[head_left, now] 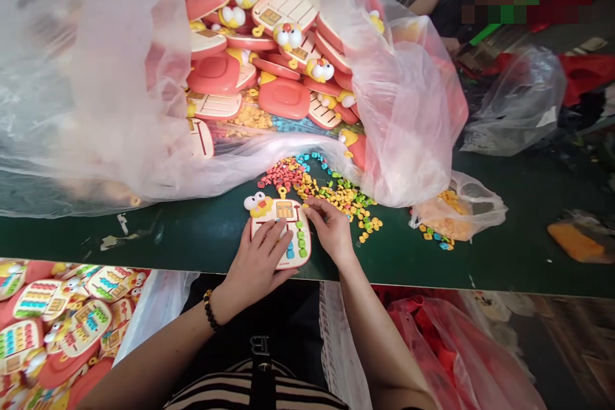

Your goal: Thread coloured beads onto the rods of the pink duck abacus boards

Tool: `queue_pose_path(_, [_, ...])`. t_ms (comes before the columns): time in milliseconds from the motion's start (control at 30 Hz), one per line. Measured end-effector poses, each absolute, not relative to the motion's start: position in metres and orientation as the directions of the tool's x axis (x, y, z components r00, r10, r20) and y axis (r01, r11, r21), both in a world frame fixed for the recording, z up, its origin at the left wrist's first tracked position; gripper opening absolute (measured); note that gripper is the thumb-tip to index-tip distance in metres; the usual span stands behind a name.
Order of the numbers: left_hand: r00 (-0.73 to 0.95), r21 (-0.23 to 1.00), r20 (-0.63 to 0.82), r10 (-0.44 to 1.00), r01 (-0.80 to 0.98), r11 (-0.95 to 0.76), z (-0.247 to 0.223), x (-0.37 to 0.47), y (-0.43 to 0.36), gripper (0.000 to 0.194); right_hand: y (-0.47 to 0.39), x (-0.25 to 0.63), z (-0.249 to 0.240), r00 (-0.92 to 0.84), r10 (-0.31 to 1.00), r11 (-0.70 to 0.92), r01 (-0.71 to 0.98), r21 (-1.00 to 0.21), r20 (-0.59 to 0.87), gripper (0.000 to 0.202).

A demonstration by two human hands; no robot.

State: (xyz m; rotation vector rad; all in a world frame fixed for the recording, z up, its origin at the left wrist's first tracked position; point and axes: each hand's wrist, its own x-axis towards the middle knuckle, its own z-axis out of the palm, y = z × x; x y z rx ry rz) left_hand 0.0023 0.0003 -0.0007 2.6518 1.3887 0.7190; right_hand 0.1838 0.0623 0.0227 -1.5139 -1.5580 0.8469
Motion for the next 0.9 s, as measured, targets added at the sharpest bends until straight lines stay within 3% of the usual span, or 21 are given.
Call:
queue_pose_path(167, [0.478,0.275,0.386,0.789,0.757,-0.593,-0.002,0.002,0.002,0.056,0.070,0.181,0.020,-0.012,0.981,0.166,0.567,-0.807,0.194,0.017])
queue_pose_path(700, [0.492,0.274,0.359,0.793,0.757,-0.593,-0.002,0.002,0.004,0.051,0.069,0.174,0.012,0.014,0.977,0.155,0.650,-0.744,0.215,0.018])
queue_pose_path(800, [0.491,0.275,0.361,0.793,0.756,-0.594,-0.001,0.002,0.004,0.051,0.067,0.177,0.014,-0.065,0.969,0.214,0.696,-0.685,0.238,0.023])
queue_pose_path(900, [0.492,0.283,0.361,0.792,0.751,-0.596,-0.001,0.003,0.005,0.050,0.065,0.187,0.019,-0.258,0.944,0.331,0.750,-0.573,0.207,0.033])
